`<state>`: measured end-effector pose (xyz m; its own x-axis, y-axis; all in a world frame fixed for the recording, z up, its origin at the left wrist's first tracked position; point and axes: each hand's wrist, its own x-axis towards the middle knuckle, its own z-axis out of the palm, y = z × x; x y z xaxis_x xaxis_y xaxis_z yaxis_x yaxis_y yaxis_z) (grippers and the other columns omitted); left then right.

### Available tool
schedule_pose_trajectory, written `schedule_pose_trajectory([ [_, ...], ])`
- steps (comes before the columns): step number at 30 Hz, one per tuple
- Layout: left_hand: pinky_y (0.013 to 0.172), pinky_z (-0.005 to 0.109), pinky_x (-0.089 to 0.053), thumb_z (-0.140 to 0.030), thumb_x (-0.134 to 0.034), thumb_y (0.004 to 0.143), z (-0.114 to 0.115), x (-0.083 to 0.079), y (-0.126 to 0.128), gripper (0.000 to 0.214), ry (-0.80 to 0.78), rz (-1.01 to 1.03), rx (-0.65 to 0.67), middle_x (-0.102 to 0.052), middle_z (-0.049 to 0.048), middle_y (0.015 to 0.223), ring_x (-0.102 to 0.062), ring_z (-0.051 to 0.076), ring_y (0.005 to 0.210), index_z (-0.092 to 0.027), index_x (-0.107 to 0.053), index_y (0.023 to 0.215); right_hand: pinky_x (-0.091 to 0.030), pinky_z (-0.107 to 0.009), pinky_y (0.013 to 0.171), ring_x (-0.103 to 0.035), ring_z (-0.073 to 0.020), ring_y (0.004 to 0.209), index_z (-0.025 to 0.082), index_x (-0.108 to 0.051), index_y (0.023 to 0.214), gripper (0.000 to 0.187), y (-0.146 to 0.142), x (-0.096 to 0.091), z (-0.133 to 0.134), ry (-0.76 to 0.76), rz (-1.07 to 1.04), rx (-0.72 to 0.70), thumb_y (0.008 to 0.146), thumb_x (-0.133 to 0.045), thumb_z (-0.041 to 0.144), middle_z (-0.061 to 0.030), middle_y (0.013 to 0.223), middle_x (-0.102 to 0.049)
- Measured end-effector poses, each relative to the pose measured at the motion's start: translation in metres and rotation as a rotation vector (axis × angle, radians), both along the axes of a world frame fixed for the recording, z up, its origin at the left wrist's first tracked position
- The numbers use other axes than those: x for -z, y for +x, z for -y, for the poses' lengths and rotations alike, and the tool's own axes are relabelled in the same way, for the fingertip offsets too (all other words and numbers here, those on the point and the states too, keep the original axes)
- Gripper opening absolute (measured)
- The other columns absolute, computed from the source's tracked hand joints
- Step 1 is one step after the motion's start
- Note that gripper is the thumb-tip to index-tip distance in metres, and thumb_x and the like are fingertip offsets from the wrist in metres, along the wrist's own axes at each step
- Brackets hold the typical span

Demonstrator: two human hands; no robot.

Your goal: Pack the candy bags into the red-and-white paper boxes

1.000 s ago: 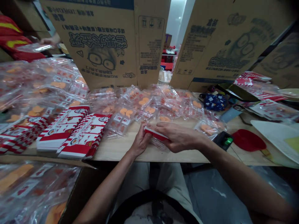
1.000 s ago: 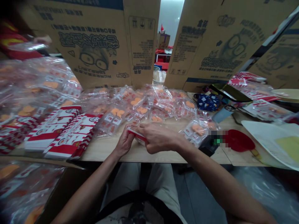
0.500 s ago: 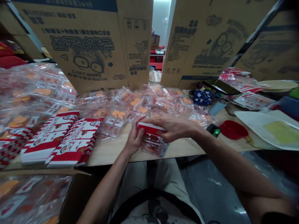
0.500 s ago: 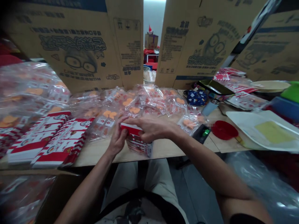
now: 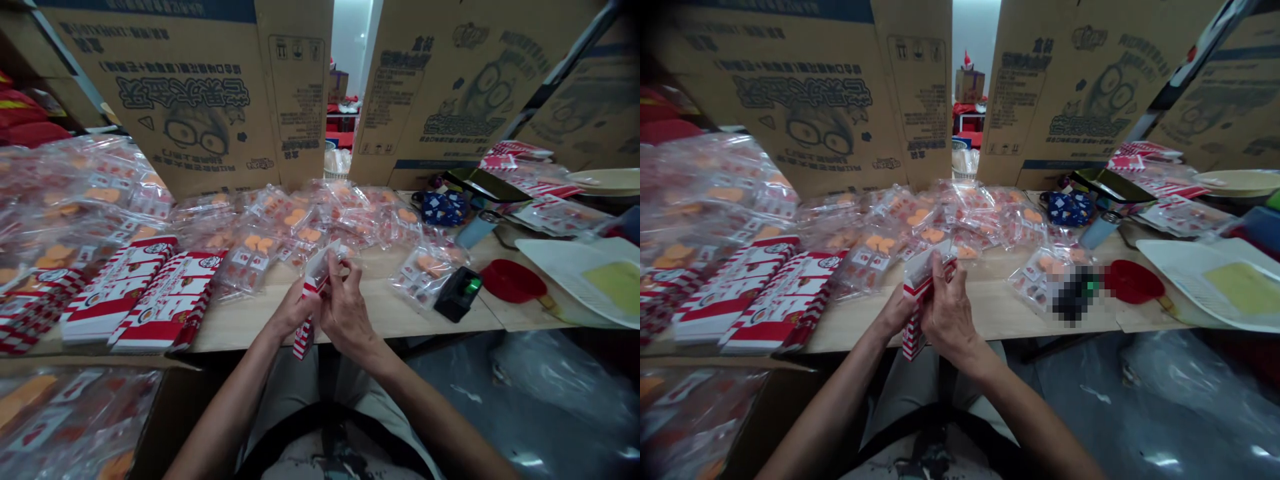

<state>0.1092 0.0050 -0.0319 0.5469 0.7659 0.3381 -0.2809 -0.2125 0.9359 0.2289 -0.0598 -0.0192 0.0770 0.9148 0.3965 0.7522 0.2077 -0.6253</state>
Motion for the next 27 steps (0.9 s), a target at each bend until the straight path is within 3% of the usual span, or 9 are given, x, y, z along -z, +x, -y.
schedule_pose_trajectory([
  [2,0.096,0.042,-0.054,-0.059,-0.079,0.076,0.001,-0.005,-0.012,0.067,0.061,-0.088,-0.004,-0.072,0.0126,0.115,-0.065,0.034,0.115,-0.017,-0.065,0.127,-0.054,-0.05,0.094,-0.047,-0.0372,0.127,0.012,-0.02,0.161,0.082,0.001,-0.004,0.001,0.027,0.122,0.04,0.088,-0.055,0.024,-0.0257,0.145,-0.029],
  [5,0.09,0.036,-0.055,-0.043,-0.08,0.082,-0.007,-0.008,-0.026,0.049,0.028,-0.109,-0.176,-0.073,0.011,0.114,-0.069,0.028,0.105,-0.017,-0.067,0.121,-0.044,-0.057,0.1,-0.04,-0.0404,0.132,0.017,-0.04,0.154,0.068,0.009,-0.02,0.005,0.162,0.262,0.071,0.087,-0.053,0.019,-0.0236,0.145,-0.034],
  [8,0.087,0.032,-0.056,-0.038,-0.082,0.08,-0.016,-0.005,-0.032,0.054,-0.009,-0.033,-0.205,-0.072,0.0086,0.115,-0.069,0.024,0.102,-0.02,-0.062,0.126,-0.032,-0.057,0.106,-0.038,-0.0377,0.135,0.021,-0.056,0.139,0.052,0.02,-0.038,0.007,0.286,0.407,-0.078,0.088,-0.052,0.016,-0.0184,0.146,-0.042],
  [12,0.092,0.031,-0.054,-0.041,-0.079,0.084,-0.022,0.001,-0.033,0.049,0.016,-0.019,-0.109,-0.071,0.008,0.116,-0.067,0.021,0.104,-0.02,-0.062,0.125,-0.018,-0.057,0.113,-0.028,-0.0375,0.143,0.021,-0.057,0.137,0.049,0.027,-0.054,-0.001,0.273,0.623,-0.277,0.088,-0.053,0.016,-0.0153,0.154,-0.038],
  [14,0.092,0.033,-0.054,-0.041,-0.079,0.083,-0.023,0.002,-0.032,0.047,0.032,-0.018,-0.08,-0.071,0.0087,0.113,-0.067,0.023,0.104,-0.019,-0.064,0.122,-0.022,-0.055,0.11,-0.035,-0.0368,0.137,0.022,-0.052,0.143,0.054,0.027,-0.059,-0.008,0.205,0.67,-0.318,0.089,-0.053,0.016,-0.0169,0.152,-0.039],
  [18,0.095,0.035,-0.054,-0.04,-0.082,0.08,-0.024,0.0,-0.032,0.046,0.049,-0.023,-0.102,-0.07,0.0097,0.111,-0.066,0.025,0.109,-0.017,-0.066,0.116,-0.034,-0.045,0.097,-0.049,-0.0312,0.113,0.025,-0.052,0.142,0.048,0.026,-0.069,-0.018,0.11,0.703,-0.363,0.095,-0.049,0.017,-0.016,0.127,-0.054],
  [22,0.087,0.031,-0.056,-0.031,-0.09,0.072,-0.022,0.001,-0.032,0.074,0.022,0.052,-0.199,-0.07,0.0058,0.109,-0.07,0.02,0.099,-0.024,-0.045,0.131,-0.037,-0.038,0.08,-0.051,-0.0277,0.096,0.026,-0.06,0.13,0.036,0.028,-0.083,-0.023,0.046,0.74,-0.409,0.099,-0.045,0.019,-0.0146,0.113,-0.055],
  [27,0.084,0.03,-0.055,-0.029,-0.084,0.08,-0.016,0.013,-0.024,0.065,0.151,0.074,-0.257,-0.07,0.0014,0.101,-0.072,0.017,0.093,-0.027,-0.034,0.121,-0.036,-0.035,0.075,-0.05,-0.0248,0.086,0.025,-0.06,0.126,0.033,0.027,-0.091,-0.026,-0.07,0.743,-0.444,0.097,-0.048,0.021,-0.013,0.107,-0.056],
])
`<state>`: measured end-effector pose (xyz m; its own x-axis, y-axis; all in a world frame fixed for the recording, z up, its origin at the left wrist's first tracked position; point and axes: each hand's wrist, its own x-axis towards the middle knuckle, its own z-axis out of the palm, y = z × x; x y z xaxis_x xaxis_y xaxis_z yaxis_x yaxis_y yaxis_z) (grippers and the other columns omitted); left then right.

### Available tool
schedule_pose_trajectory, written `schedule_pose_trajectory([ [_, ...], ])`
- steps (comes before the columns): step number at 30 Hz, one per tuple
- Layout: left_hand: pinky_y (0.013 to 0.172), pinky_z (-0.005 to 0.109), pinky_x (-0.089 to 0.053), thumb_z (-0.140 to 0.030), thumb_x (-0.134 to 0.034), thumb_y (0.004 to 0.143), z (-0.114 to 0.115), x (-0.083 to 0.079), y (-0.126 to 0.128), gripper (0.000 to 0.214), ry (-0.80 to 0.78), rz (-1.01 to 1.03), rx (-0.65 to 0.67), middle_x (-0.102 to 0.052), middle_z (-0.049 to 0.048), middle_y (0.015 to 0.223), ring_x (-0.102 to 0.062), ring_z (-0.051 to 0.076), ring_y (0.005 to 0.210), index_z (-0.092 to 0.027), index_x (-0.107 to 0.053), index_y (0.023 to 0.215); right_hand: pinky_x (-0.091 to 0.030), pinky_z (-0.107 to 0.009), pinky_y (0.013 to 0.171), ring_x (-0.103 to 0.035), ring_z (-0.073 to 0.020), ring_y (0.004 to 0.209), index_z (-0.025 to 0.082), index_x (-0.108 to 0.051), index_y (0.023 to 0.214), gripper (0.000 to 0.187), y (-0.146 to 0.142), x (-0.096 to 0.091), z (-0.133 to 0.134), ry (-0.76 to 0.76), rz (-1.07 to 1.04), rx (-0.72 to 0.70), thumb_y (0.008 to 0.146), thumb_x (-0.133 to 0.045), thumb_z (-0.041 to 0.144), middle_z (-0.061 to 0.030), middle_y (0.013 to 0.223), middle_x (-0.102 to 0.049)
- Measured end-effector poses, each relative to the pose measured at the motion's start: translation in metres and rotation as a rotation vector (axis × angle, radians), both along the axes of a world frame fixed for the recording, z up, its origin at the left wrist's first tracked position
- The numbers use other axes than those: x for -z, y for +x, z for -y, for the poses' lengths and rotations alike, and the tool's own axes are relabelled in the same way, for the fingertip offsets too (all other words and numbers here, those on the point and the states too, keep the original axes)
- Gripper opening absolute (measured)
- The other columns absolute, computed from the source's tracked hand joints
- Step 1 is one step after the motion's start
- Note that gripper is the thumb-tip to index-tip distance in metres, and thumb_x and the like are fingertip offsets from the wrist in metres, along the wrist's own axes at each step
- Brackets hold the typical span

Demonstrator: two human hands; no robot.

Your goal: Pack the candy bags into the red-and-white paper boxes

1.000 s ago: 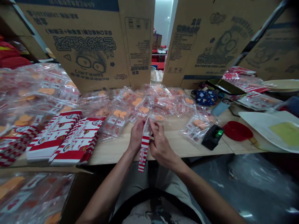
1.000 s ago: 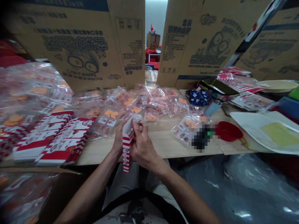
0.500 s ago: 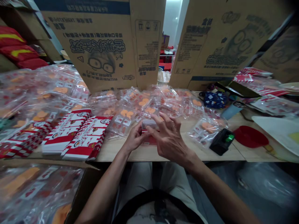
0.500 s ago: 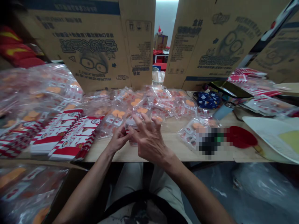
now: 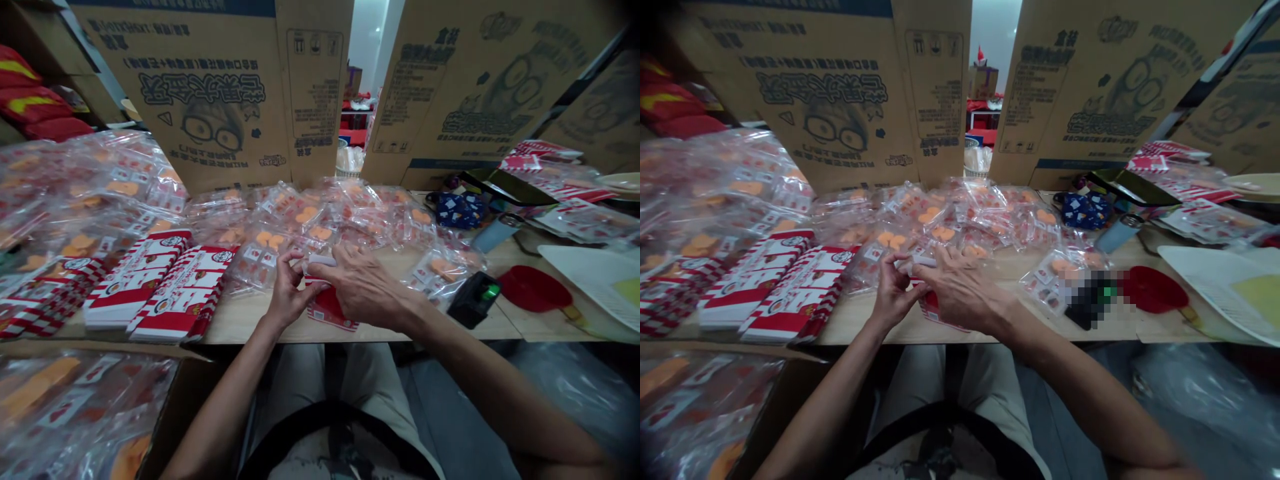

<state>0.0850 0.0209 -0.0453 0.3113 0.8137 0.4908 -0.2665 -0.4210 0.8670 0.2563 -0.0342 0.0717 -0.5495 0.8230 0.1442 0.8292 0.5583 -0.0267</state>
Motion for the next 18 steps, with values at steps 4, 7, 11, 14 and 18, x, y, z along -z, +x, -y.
schedule_pose_trajectory([
  [4,0.083,0.028,-0.055,-0.03,-0.08,0.084,0.0,0.01,0.001,0.05,0.272,-0.037,-0.2,-0.065,-0.0001,0.103,-0.069,0.015,0.094,-0.027,-0.04,0.113,-0.037,-0.037,0.08,-0.052,-0.025,0.086,0.024,-0.062,0.125,0.035,-0.001,-0.001,-0.005,-0.006,-0.015,0.024,0.092,-0.051,0.02,-0.0114,0.101,-0.059],
  [7,0.08,0.029,-0.057,-0.033,-0.078,0.085,-0.003,0.011,-0.005,0.039,0.434,-0.258,-0.359,-0.066,0.0034,0.105,-0.069,0.016,0.091,-0.023,-0.053,0.113,-0.037,-0.044,0.094,-0.056,-0.0277,0.103,0.027,-0.063,0.129,0.042,0.015,0.0,-0.003,0.056,-0.173,-0.029,0.091,-0.05,0.016,-0.0113,0.114,-0.06],
  [11,0.08,0.032,-0.057,-0.034,-0.078,0.086,-0.007,0.001,-0.014,0.032,0.604,-0.462,-0.403,-0.073,0.0058,0.103,-0.072,0.02,0.089,-0.022,-0.064,0.112,-0.038,-0.048,0.104,-0.055,-0.0299,0.119,0.024,-0.063,0.124,0.04,0.052,0.018,0.018,0.286,-0.606,0.304,0.09,-0.047,0.012,-0.0117,0.123,-0.061],
  [14,0.079,0.032,-0.056,-0.033,-0.076,0.087,-0.01,-0.006,-0.014,0.022,0.689,-0.508,-0.414,-0.075,0.0052,0.097,-0.072,0.021,0.088,-0.023,-0.069,0.105,-0.046,-0.045,0.101,-0.061,-0.0267,0.113,0.023,-0.063,0.117,0.032,0.07,0.05,0.038,0.383,-0.906,0.502,0.093,-0.043,0.014,-0.0105,0.114,-0.066],
  [18,0.078,0.031,-0.055,-0.032,-0.076,0.088,-0.012,-0.008,-0.013,0.02,0.701,-0.526,-0.417,-0.075,0.0043,0.095,-0.071,0.02,0.085,-0.023,-0.07,0.105,-0.042,-0.048,0.113,-0.054,-0.0249,0.133,0.024,-0.056,0.137,0.045,0.067,0.088,0.045,0.215,-0.966,0.352,0.094,-0.046,0.019,-0.0105,0.137,-0.061],
])
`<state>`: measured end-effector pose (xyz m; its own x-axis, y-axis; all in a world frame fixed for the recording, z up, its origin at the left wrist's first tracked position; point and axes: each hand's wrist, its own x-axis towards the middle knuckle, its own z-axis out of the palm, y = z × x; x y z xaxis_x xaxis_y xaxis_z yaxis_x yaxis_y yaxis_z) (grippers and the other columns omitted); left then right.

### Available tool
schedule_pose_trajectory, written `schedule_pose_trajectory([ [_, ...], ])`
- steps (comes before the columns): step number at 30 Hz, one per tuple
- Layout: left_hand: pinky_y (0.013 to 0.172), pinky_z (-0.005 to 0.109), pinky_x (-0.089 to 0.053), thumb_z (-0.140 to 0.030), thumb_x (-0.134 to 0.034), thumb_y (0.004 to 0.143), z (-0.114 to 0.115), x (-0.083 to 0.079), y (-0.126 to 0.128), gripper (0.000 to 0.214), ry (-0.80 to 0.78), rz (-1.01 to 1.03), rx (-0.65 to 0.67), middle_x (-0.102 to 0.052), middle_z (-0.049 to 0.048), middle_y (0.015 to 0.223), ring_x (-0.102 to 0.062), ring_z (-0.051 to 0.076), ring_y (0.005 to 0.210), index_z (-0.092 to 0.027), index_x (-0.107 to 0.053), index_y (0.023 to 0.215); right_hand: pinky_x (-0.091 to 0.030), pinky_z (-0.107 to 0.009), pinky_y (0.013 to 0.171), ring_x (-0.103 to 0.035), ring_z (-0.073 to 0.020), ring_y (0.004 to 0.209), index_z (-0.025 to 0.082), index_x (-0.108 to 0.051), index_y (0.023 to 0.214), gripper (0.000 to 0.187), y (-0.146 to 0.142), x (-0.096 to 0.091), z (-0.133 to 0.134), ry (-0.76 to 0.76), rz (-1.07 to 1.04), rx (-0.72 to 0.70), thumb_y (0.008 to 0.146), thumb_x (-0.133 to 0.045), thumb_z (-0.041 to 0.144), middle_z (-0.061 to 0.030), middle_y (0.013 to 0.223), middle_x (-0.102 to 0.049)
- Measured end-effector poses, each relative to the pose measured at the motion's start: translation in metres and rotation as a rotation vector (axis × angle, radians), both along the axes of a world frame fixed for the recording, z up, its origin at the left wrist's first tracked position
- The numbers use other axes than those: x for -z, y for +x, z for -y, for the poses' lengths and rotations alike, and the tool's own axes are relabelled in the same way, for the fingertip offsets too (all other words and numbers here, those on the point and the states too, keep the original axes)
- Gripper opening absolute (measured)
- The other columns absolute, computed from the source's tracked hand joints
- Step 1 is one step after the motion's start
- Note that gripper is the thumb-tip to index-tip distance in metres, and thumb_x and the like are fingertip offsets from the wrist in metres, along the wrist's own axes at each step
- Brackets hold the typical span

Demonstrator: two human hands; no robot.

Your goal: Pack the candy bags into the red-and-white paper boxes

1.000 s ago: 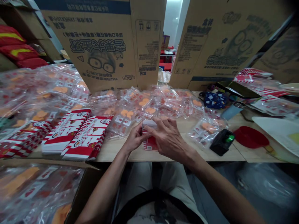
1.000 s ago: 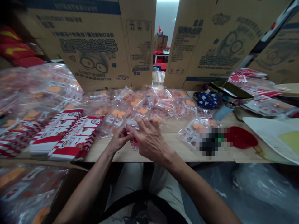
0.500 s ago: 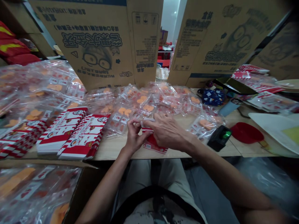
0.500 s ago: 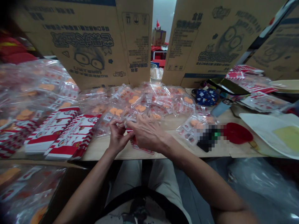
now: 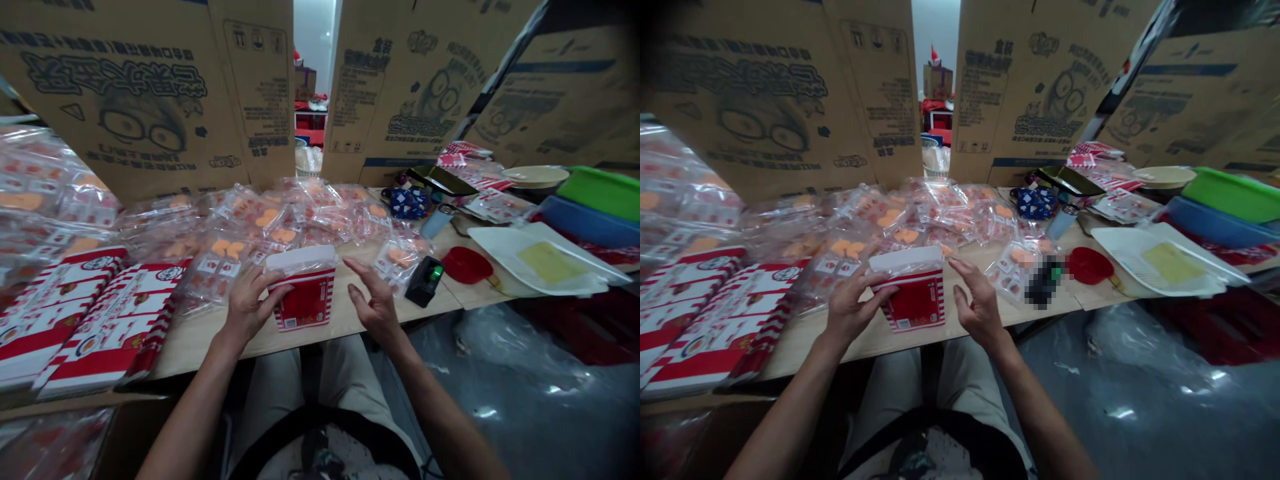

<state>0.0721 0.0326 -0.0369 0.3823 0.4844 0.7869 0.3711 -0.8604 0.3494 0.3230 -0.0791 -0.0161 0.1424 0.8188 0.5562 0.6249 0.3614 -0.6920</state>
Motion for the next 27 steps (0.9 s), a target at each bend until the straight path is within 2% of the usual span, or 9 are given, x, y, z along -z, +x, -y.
schedule_pose_trajectory([
  [2,0.079,0.032,-0.055,-0.031,-0.075,0.088,0.001,0.0,-0.001,0.019,-0.005,-0.004,0.01,-0.075,0.0037,0.094,-0.071,0.02,0.085,-0.023,-0.07,0.105,-0.038,-0.048,0.117,-0.046,-0.0241,0.141,0.025,-0.051,0.145,0.05,-0.005,0.007,-0.005,-0.032,0.01,-0.084,0.095,-0.045,0.022,-0.0101,0.148,-0.054],
  [5,0.085,0.035,-0.055,-0.031,-0.073,0.09,0.003,-0.002,-0.002,0.025,-0.01,-0.027,0.023,-0.075,0.0049,0.101,-0.071,0.022,0.093,-0.024,-0.068,0.113,-0.045,-0.046,0.111,-0.053,-0.0244,0.134,0.024,-0.051,0.144,0.049,-0.008,0.011,-0.017,-0.017,-0.109,-0.131,0.096,-0.046,0.03,-0.0115,0.144,-0.055],
  [9,0.085,0.035,-0.054,-0.03,-0.071,0.091,0.005,-0.003,-0.003,0.03,-0.017,-0.054,0.02,-0.075,0.006,0.105,-0.07,0.022,0.095,-0.025,-0.066,0.121,-0.053,-0.045,0.101,-0.065,-0.0247,0.115,0.021,-0.049,0.144,0.05,-0.012,0.023,-0.027,0.011,-0.385,-0.114,0.097,-0.043,0.036,-0.0135,0.13,-0.065],
  [12,0.081,0.033,-0.053,-0.028,-0.071,0.091,0.004,-0.002,-0.003,0.028,-0.016,-0.06,0.015,-0.074,0.005,0.101,-0.068,0.021,0.09,-0.025,-0.067,0.119,-0.052,-0.046,0.102,-0.064,-0.0268,0.118,0.02,-0.051,0.141,0.05,-0.023,0.038,-0.024,-0.022,-0.402,-0.101,0.097,-0.041,0.041,-0.0149,0.134,-0.063],
  [15,0.079,0.032,-0.053,-0.026,-0.071,0.091,0.006,-0.004,-0.002,0.026,-0.019,-0.063,0.022,-0.072,0.0038,0.098,-0.067,0.02,0.088,-0.026,-0.068,0.117,-0.05,-0.047,0.105,-0.059,-0.0281,0.128,0.018,-0.036,0.152,0.058,-0.036,0.051,-0.017,0.047,-0.396,-0.024,0.099,-0.035,0.04,-0.0182,0.144,-0.056],
  [17,0.082,0.033,-0.053,-0.023,-0.071,0.091,0.01,-0.01,0.0,0.024,-0.008,-0.055,0.011,-0.069,0.0055,0.104,-0.066,0.021,0.093,-0.025,-0.068,0.115,-0.049,-0.048,0.107,-0.057,-0.0283,0.131,0.018,-0.035,0.153,0.056,-0.041,0.056,-0.013,0.102,-0.359,0.004,0.1,-0.034,0.036,-0.0183,0.144,-0.055],
  [21,0.103,0.049,-0.048,-0.026,-0.074,0.087,0.025,-0.029,0.015,0.031,0.075,-0.116,-0.092,-0.046,0.016,0.145,-0.051,0.034,0.132,-0.023,-0.068,0.118,-0.051,-0.047,0.103,-0.061,-0.0263,0.12,0.025,-0.054,0.139,0.042,-0.038,0.053,-0.011,0.201,-0.269,-0.031,0.099,-0.041,0.028,-0.0121,0.133,-0.062],
  [23,0.11,0.056,-0.041,-0.026,-0.073,0.088,0.032,-0.036,0.027,0.037,0.138,-0.199,-0.109,-0.034,0.0159,0.157,-0.038,0.039,0.143,-0.025,-0.067,0.124,-0.053,-0.045,0.098,-0.063,-0.0249,0.113,0.027,-0.055,0.138,0.041,-0.035,0.05,-0.012,0.247,-0.253,-0.048,0.098,-0.044,0.025,-0.01,0.126,-0.063],
  [27,0.114,0.063,-0.028,-0.026,-0.068,0.091,0.045,-0.035,0.048,0.026,0.197,-0.302,-0.153,-0.051,0.0134,0.146,-0.036,0.04,0.143,-0.028,-0.07,0.118,-0.052,-0.046,0.097,-0.06,-0.0256,0.115,0.028,-0.051,0.143,0.047,-0.034,0.053,-0.007,0.272,-0.26,-0.056,0.097,-0.048,0.022,-0.0104,0.13,-0.06],
])
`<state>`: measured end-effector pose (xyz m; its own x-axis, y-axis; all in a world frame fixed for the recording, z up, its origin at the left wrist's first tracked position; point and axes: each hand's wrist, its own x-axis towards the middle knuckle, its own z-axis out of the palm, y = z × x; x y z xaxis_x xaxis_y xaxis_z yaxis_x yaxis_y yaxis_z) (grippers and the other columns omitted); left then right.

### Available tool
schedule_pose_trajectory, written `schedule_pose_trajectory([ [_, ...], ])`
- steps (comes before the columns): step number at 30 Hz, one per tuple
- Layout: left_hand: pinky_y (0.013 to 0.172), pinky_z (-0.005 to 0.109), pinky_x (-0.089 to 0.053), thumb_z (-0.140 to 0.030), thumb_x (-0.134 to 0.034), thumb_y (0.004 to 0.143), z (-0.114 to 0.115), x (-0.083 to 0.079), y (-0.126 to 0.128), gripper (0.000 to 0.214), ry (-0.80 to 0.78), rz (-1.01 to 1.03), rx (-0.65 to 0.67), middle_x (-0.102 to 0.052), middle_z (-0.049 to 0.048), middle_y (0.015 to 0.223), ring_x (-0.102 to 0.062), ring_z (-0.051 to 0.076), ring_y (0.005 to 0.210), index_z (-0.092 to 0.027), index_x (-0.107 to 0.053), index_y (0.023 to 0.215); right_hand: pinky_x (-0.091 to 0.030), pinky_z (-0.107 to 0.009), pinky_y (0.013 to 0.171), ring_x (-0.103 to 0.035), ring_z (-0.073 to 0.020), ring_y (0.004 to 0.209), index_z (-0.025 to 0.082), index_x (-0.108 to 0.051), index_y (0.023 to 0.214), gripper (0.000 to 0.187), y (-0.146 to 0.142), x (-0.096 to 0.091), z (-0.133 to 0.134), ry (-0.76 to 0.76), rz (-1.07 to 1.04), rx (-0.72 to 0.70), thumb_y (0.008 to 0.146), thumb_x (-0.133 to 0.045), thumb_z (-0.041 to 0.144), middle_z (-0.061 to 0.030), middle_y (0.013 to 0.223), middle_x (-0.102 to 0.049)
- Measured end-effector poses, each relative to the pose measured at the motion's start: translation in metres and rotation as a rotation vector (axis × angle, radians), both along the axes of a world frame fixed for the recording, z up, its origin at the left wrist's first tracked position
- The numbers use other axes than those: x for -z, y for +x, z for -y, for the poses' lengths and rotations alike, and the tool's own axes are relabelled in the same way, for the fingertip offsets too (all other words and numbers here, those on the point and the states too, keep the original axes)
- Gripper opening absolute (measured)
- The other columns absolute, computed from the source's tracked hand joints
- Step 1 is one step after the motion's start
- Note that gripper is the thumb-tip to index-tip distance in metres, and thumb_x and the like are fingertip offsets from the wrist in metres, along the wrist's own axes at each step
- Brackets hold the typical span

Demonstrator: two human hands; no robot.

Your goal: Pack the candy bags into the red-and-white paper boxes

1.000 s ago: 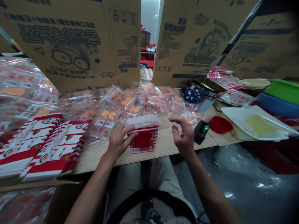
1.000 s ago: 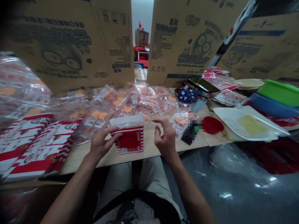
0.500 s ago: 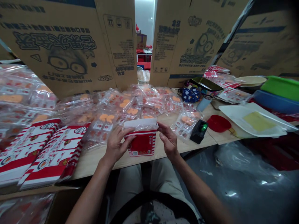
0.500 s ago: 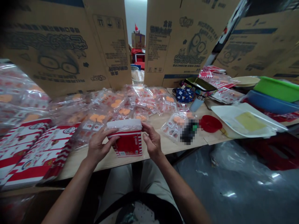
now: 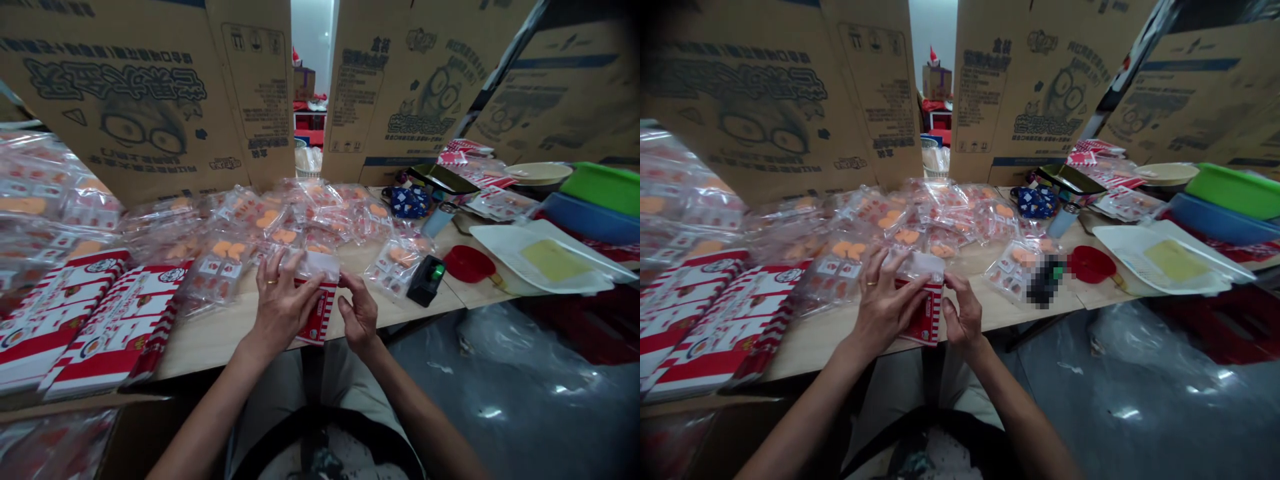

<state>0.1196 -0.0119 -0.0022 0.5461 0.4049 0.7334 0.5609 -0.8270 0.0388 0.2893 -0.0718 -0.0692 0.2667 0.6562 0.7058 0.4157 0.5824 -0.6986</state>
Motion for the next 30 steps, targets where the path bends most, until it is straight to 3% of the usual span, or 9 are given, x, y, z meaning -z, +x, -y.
schedule_pose_trajectory([
  [3,0.116,0.061,-0.015,-0.027,-0.064,0.095,0.008,0.014,0.007,0.008,-0.041,0.006,-0.03,-0.068,0.0077,0.12,-0.048,0.035,0.134,-0.025,-0.071,0.097,-0.051,-0.045,0.099,-0.058,-0.0253,0.12,0.031,-0.035,0.151,0.06,-0.011,0.008,0.006,-0.072,-0.097,0.012,0.094,-0.053,0.021,-0.0106,0.135,-0.056],
  [6,0.108,0.05,-0.023,-0.021,-0.054,0.1,0.003,0.04,0.013,0.017,-0.153,-0.042,0.017,-0.072,0.0037,0.094,-0.062,0.025,0.108,-0.022,-0.067,0.089,-0.051,-0.043,0.099,-0.059,-0.0232,0.117,0.029,-0.021,0.156,0.075,-0.029,0.018,0.0,-0.223,-0.151,-0.03,0.09,-0.055,0.018,-0.0109,0.132,-0.055],
  [10,0.088,0.042,-0.032,-0.021,-0.05,0.098,-0.031,0.088,0.025,0.021,-0.341,-0.067,-0.134,-0.068,0.0077,0.082,-0.059,0.025,0.086,-0.018,-0.063,0.082,-0.05,-0.042,0.1,-0.059,-0.0227,0.11,0.017,-0.035,0.149,0.067,-0.045,0.039,-0.032,-0.417,-0.118,-0.068,0.083,-0.048,0.013,-0.0139,0.126,-0.057],
  [14,0.087,0.041,-0.031,-0.02,-0.046,0.1,-0.062,0.12,0.029,0.024,-0.396,-0.05,-0.232,-0.068,0.0102,0.086,-0.058,0.026,0.089,-0.017,-0.061,0.081,-0.053,-0.038,0.091,-0.061,-0.0198,0.095,0.013,-0.039,0.143,0.064,-0.036,0.061,-0.047,-0.682,-0.141,-0.045,0.079,-0.047,0.011,-0.0115,0.114,-0.061],
  [18,0.091,0.041,-0.03,-0.024,-0.045,0.102,-0.068,0.123,0.024,0.025,-0.422,0.004,-0.255,-0.069,0.0091,0.088,-0.059,0.026,0.093,-0.018,-0.061,0.085,-0.051,-0.037,0.087,-0.062,-0.0198,0.087,0.015,-0.051,0.132,0.055,-0.022,0.071,-0.017,-0.805,-0.099,-0.033,0.077,-0.049,0.011,-0.0065,0.098,-0.064],
  [21,0.093,0.041,-0.03,-0.025,-0.045,0.102,-0.069,0.121,0.021,0.024,-0.442,0.063,-0.255,-0.07,0.0083,0.088,-0.061,0.025,0.093,-0.018,-0.062,0.086,-0.053,-0.035,0.079,-0.065,-0.0208,0.078,0.013,-0.053,0.134,0.059,-0.029,0.068,0.011,-0.915,-0.044,-0.174,0.074,-0.053,0.012,-0.0055,0.09,-0.069],
  [25,0.092,0.04,-0.032,-0.025,-0.047,0.102,-0.071,0.122,0.02,0.023,-0.461,0.151,-0.255,-0.069,0.0056,0.083,-0.062,0.023,0.088,-0.018,-0.062,0.085,-0.05,-0.037,0.093,-0.066,-0.0256,0.103,0.012,-0.051,0.138,0.069,-0.056,0.057,0.017,-0.989,0.079,-0.253,0.07,-0.061,0.011,-0.0137,0.117,-0.069],
  [27,0.091,0.039,-0.034,-0.024,-0.048,0.101,-0.072,0.121,0.019,0.023,-0.465,0.198,-0.251,-0.068,0.0041,0.08,-0.062,0.021,0.085,-0.019,-0.062,0.083,-0.052,-0.036,0.085,-0.067,-0.0264,0.097,0.014,-0.061,0.12,0.05,-0.066,0.052,0.009,-1.076,0.06,-0.259,0.07,-0.063,0.011,-0.0129,0.109,-0.071],
  [30,0.085,0.034,-0.039,-0.026,-0.049,0.101,-0.07,0.111,0.014,0.025,-0.47,0.285,-0.245,-0.067,0.0024,0.077,-0.062,0.019,0.078,-0.019,-0.061,0.081,-0.048,-0.029,0.054,-0.063,-0.0205,0.059,0.017,-0.061,0.091,0.017,-0.074,0.046,-0.003,-1.204,-0.011,-0.334,0.074,-0.058,0.015,-0.0035,0.071,-0.067],
])
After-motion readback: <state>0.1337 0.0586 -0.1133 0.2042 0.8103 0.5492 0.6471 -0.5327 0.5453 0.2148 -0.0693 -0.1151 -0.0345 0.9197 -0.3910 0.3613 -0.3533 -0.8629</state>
